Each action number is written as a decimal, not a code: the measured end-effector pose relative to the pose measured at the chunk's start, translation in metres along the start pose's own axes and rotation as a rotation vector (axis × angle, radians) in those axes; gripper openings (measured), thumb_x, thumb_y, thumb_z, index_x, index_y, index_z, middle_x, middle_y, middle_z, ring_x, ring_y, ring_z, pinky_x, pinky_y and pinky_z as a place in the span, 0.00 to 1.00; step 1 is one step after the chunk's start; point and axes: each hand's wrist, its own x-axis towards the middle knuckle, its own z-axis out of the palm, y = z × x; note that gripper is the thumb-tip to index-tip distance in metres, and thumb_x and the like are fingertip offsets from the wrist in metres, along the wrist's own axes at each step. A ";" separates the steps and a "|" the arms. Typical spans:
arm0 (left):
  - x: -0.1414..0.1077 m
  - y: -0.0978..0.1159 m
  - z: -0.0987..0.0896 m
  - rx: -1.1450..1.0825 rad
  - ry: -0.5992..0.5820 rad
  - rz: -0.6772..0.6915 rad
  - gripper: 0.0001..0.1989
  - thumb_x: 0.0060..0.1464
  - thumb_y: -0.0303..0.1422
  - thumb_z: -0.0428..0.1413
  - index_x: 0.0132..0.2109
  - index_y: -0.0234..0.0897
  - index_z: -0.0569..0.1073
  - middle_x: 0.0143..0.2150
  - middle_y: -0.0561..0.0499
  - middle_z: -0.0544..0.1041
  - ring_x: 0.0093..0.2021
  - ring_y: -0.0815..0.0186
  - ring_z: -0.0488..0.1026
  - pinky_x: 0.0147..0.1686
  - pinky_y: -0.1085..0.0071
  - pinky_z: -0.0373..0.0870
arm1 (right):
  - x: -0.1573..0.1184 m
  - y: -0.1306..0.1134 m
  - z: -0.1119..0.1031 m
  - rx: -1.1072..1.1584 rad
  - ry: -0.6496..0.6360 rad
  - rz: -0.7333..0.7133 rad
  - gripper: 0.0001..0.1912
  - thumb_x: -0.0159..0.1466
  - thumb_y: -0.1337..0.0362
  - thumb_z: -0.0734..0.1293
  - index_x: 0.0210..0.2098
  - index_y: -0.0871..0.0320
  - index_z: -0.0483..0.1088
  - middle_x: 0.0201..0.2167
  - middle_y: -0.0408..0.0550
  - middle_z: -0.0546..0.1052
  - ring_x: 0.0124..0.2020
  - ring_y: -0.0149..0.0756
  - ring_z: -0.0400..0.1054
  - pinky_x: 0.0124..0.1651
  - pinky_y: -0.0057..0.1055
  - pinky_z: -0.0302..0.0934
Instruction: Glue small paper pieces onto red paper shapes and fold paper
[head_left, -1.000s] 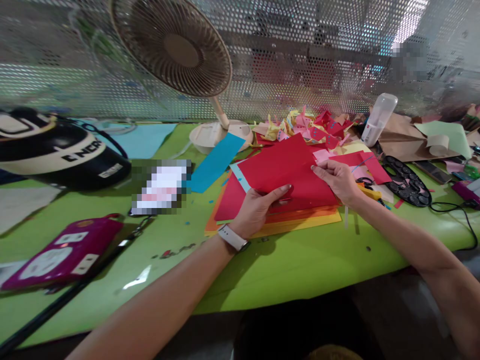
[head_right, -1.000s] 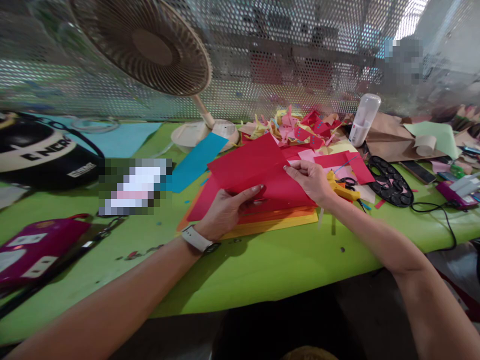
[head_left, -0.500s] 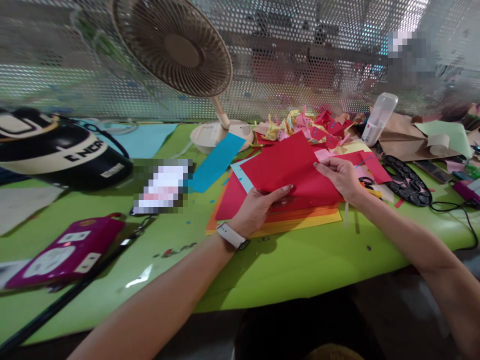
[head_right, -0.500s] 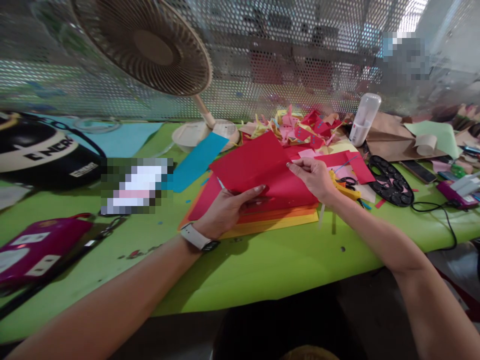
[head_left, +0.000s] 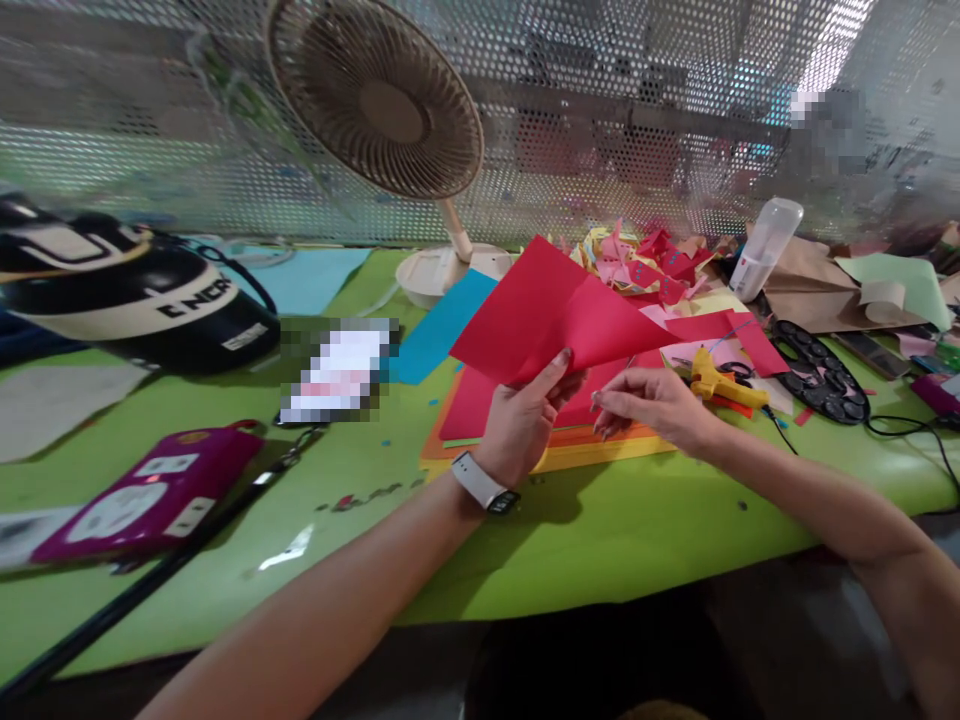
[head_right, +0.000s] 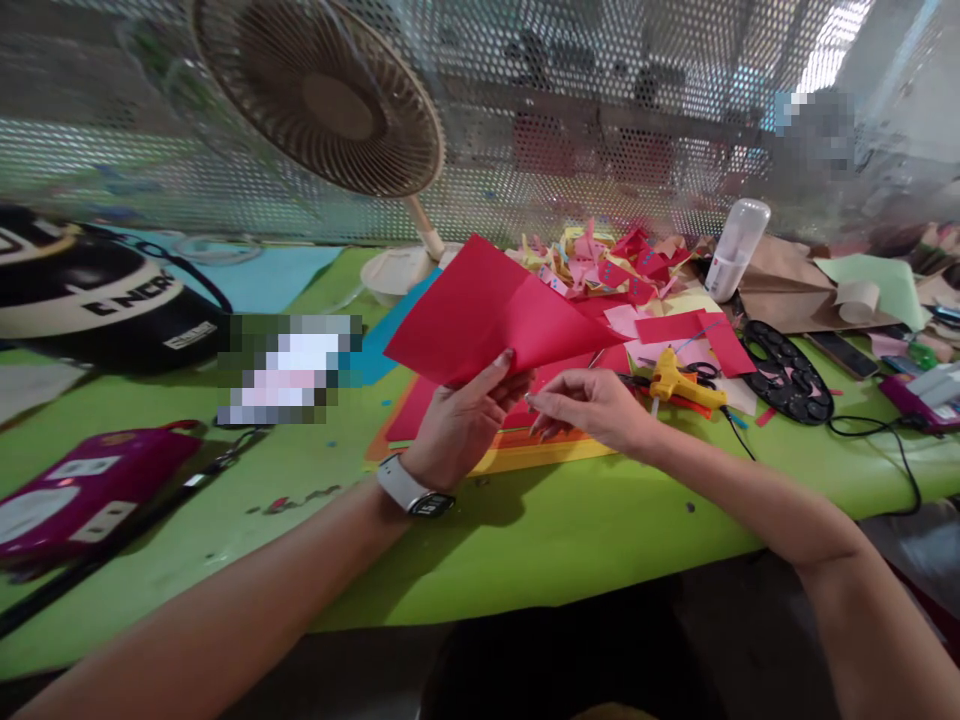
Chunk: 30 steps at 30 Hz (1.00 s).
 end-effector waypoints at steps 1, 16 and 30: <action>-0.002 -0.001 0.001 -0.015 -0.004 -0.003 0.17 0.35 0.35 0.71 0.35 0.37 0.77 0.38 0.50 0.82 0.42 0.60 0.79 0.47 0.65 0.74 | 0.002 0.005 0.003 0.048 -0.006 0.062 0.20 0.52 0.47 0.73 0.30 0.58 0.71 0.25 0.45 0.77 0.26 0.31 0.73 0.32 0.30 0.68; -0.015 -0.012 0.005 -0.158 -0.017 -0.111 0.16 0.37 0.30 0.71 0.36 0.37 0.79 0.38 0.52 0.82 0.42 0.67 0.77 0.49 0.69 0.72 | 0.012 0.022 0.018 0.337 0.439 0.036 0.21 0.37 0.53 0.80 0.25 0.58 0.74 0.20 0.41 0.77 0.20 0.29 0.67 0.28 0.30 0.67; 0.008 -0.003 -0.007 -0.204 0.134 -0.026 0.14 0.37 0.28 0.71 0.34 0.39 0.79 0.36 0.53 0.82 0.42 0.67 0.78 0.49 0.69 0.71 | 0.022 0.008 -0.020 0.428 0.632 -0.103 0.16 0.45 0.55 0.78 0.18 0.55 0.70 0.15 0.36 0.72 0.18 0.25 0.64 0.27 0.26 0.63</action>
